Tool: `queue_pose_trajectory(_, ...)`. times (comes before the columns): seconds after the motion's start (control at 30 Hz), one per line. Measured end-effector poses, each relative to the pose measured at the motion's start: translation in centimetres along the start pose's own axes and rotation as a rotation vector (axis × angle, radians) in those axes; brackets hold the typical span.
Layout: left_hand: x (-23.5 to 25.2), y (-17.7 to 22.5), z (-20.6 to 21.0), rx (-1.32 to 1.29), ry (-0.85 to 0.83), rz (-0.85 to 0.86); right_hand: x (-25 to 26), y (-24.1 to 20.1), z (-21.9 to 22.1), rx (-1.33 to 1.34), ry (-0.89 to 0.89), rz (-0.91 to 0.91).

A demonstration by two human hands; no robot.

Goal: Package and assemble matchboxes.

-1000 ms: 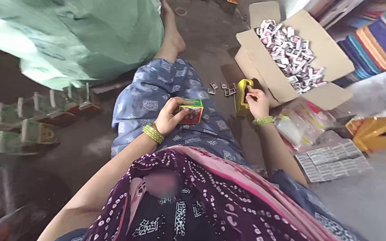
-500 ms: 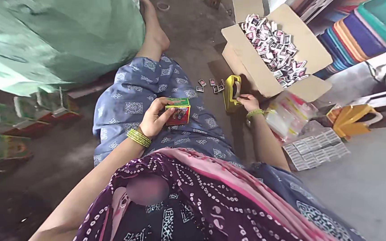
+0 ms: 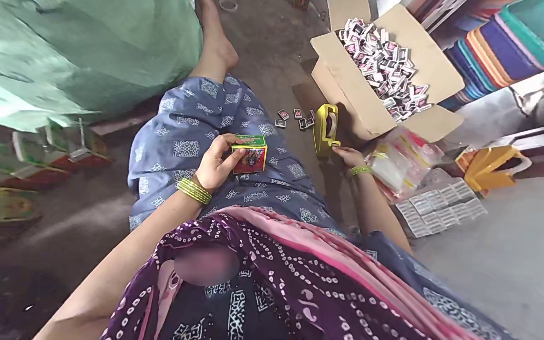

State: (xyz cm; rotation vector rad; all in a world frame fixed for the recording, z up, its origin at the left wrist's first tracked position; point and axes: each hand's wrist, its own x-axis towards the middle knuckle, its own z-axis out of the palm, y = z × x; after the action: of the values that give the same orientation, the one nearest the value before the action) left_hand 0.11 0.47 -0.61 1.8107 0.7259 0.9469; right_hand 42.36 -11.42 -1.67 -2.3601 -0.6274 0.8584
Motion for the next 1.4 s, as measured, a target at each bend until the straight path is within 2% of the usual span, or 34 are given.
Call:
queue_pose_trajectory(0.17,-0.1,-0.1,-0.1,0.035,0.009,0.017,0.7,0.6,1.0,-0.044,0.116,-0.119)
queue_pose_trajectory(0.3,-0.1,0.0,0.0,0.059,0.022,0.022,-0.4,-1.4,0.8,-0.455,0.153,-0.191)
queue_pose_trajectory(0.37,0.0,0.1,0.0,0.070,0.023,0.032,-1.6,-2.9,0.8,-0.701,0.088,-0.137)
queue_pose_trajectory(0.43,0.0,0.1,-0.1,0.084,0.023,0.038,-2.1,-3.6,0.9,-0.764,0.011,-0.151)
queue_pose_trajectory(0.5,0.1,0.1,-0.1,0.096,0.027,0.047,-2.2,-4.1,1.2,-0.564,-0.067,-0.307)
queue_pose_trajectory(0.6,0.1,0.2,-0.1,0.088,0.046,0.043,-4.9,-6.7,3.5,-0.058,-0.280,-0.551)
queue_pose_trajectory(0.67,0.3,0.3,-0.1,0.095,0.070,0.043,-8.4,-9.4,5.6,0.219,-0.454,-0.605)
queue_pose_trajectory(0.77,0.5,0.2,0.0,0.103,0.084,0.068,-12.9,-12.7,8.8,0.423,-0.627,-0.676)
queue_pose_trajectory(0.87,0.3,0.1,-0.1,0.099,0.097,0.098,-15.0,-14.5,11.6,0.429,-0.667,-0.704)
queue_pose_trajectory(1.0,0.0,0.3,-0.2,0.095,0.088,0.072,-14.5,-14.8,13.9,0.376,-0.549,-0.716)
queue_pose_trajectory(1.4,0.4,1.0,0.4,0.161,0.124,0.035,-14.0,-14.6,15.3,0.446,-0.439,-0.606)
